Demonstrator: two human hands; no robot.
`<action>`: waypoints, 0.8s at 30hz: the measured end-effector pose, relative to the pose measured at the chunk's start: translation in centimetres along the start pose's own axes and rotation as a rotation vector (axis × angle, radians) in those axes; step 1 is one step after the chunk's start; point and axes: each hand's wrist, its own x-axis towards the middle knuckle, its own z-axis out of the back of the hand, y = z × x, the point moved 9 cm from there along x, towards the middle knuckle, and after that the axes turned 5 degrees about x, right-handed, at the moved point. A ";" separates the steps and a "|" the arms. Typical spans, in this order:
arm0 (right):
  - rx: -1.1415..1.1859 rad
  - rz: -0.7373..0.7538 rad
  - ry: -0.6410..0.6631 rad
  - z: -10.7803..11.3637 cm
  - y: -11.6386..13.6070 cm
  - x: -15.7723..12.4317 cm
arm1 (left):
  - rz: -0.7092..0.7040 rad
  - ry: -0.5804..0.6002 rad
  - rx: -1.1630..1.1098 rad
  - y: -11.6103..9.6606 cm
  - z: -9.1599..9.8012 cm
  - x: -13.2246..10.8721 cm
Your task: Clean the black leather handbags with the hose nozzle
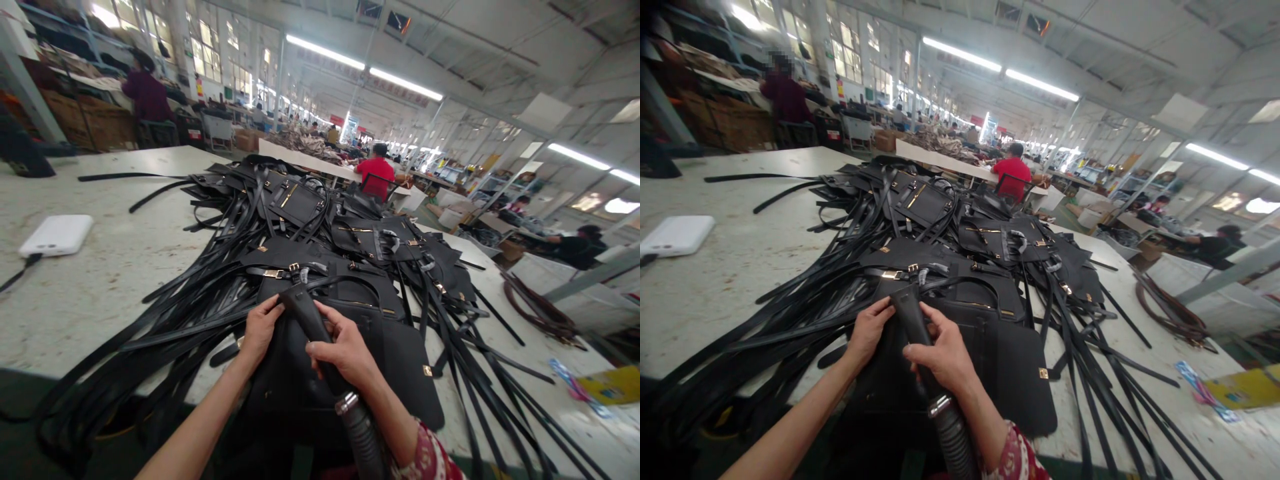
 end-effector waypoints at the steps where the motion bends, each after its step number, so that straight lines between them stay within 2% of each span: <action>1: -0.015 -0.010 0.022 -0.7 -0.2 0.6 | -0.007 0.005 0.005 0.0 0.0 -0.1; 4: -0.039 0.004 0.002 -1.8 0.1 2.2 | -0.016 0.018 0.017 0.1 0.1 -0.2; 7: -0.042 0.068 -0.069 -1.5 1.2 2.6 | -0.032 0.010 0.035 0.2 0.4 -0.2; 10: -0.033 0.100 -0.096 -0.6 1.8 1.4 | -0.049 -0.028 0.060 0.3 1.0 0.0; 16: -0.032 0.065 -0.148 1.7 1.0 -1.9 | -0.140 -0.075 0.161 -0.5 1.5 -0.2; 21: 0.005 0.052 -0.077 1.1 1.3 -2.5 | -0.241 -0.082 0.230 -2.2 1.2 -0.6; 24: 0.016 -0.031 0.023 -0.2 -0.2 -2.0 | -0.260 -0.067 0.230 -2.5 1.2 -0.8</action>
